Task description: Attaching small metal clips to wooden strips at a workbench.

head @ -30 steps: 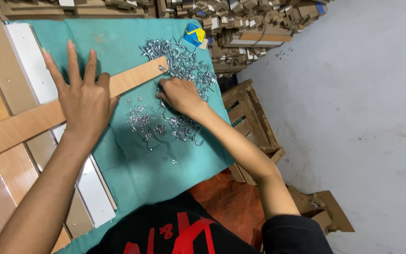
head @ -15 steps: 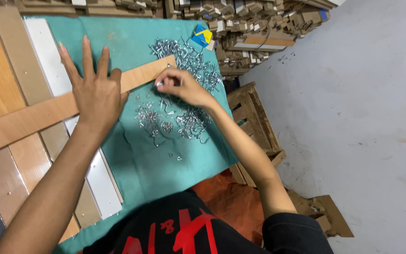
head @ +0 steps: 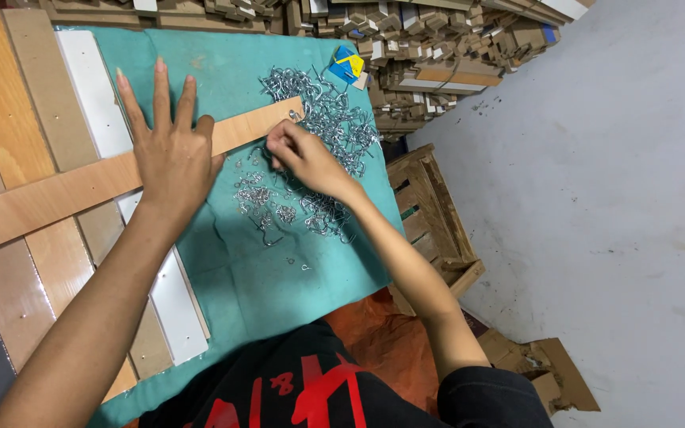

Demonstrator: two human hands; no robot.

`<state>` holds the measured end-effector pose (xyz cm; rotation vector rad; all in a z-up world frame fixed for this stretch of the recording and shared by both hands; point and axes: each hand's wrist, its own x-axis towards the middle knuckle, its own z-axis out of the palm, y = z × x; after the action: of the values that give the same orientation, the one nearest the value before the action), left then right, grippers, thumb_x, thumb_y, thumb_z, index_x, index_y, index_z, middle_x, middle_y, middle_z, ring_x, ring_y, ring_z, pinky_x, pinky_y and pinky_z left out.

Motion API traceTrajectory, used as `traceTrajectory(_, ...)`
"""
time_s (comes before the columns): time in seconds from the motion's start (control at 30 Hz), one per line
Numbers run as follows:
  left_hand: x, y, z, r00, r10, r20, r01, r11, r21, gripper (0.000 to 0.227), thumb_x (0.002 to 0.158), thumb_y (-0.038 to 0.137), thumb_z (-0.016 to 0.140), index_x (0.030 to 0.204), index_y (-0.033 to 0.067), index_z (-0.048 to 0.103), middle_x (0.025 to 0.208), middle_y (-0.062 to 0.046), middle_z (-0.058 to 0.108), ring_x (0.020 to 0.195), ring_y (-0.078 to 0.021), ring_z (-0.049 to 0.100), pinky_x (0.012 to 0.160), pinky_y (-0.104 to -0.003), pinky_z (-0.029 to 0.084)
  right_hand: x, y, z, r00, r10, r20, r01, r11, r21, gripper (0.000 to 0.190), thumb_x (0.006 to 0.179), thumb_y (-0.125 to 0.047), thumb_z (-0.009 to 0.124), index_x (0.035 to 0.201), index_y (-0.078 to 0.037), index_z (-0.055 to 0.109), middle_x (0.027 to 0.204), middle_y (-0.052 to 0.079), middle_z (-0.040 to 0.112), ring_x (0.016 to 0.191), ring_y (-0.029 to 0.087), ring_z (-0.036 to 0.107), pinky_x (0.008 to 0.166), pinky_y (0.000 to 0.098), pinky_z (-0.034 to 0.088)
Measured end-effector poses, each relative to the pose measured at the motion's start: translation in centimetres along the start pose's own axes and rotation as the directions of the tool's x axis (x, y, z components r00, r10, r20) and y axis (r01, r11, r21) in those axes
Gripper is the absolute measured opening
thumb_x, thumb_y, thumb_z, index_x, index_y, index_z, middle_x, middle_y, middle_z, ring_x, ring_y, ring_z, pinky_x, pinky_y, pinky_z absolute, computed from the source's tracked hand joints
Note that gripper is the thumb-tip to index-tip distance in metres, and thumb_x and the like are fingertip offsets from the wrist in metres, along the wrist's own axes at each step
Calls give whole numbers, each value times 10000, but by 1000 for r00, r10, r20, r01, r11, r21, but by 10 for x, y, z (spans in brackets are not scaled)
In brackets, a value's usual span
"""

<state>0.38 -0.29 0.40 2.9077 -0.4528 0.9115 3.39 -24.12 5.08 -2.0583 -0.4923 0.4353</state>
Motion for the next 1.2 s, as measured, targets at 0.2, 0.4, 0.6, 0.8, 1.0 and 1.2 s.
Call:
traceTrajectory(0.2, 2, 2, -7, 1000, 9, -25, -9, 1000, 6, 281, 808, 335, 869, 991, 149, 765, 1703, -145, 661, 1704, -454, 263, 1355, -698, 28, 2, -6, 6, 977, -119, -177, 71, 964, -256, 106, 991, -161, 700, 1047, -90, 645, 668, -38, 501, 631, 79, 425, 636, 227, 359)
traceTrajectory(0.4, 2, 1, -10, 999, 28, -24, -29, 999, -24, 411, 782, 399, 911, 1050, 118, 779, 1722, -146, 663, 1726, -449, 274, 1343, -726, 23, 8, 8, 6, 988, -144, -62, 115, 935, -336, 208, 1072, -172, 518, 1224, -38, 470, 1054, 145, 636, 884, 275, 633, 795, 358, 467)
traceTrajectory(0.6, 14, 12, -10, 984, 9, -179, -20, 998, -60, 86, 997, -38, 714, 994, 23, 775, 1637, -200, 697, 1649, -478, 320, 1308, -742, 100, 14, 21, 0, 970, -195, -145, 116, 896, -429, 240, 1078, -216, 491, 939, -35, 567, 819, 109, 617, 699, 256, 558, 663, 378, 393)
traceTrajectory(0.8, 15, 14, -6, 996, 4, -93, -13, 996, -89, 184, 882, 90, 891, 984, 10, 761, 1708, -226, 617, 1668, -484, 227, 1287, -759, 81, 10, 26, 11, 990, -107, -89, 55, 888, -456, 280, 1113, -179, 415, 963, -13, 583, 827, 131, 635, 655, 207, 552, 592, 321, 488)
traceTrajectory(1.0, 13, 14, -2, 993, 10, -116, -16, 998, -54, 60, 963, 35, 813, 993, 22, 763, 1722, -223, 621, 1675, -472, 251, 1303, -742, 94, 5, 5, 6, 987, -141, -80, 84, 867, -491, 306, 1091, -237, 434, 861, -44, 493, 776, 131, 590, 677, 293, 541, 647, 414, 399)
traceTrajectory(1.2, 13, 16, 1, 990, -3, -144, -2, 999, -32, 112, 994, -55, 694, 945, 26, 754, 1698, -220, 651, 1665, -468, 286, 1310, -736, 112, 7, 7, 6, 985, -153, -85, 92, 864, -495, 326, 1091, -244, 437, 825, -58, 475, 738, 101, 558, 623, 257, 489, 607, 395, 376)
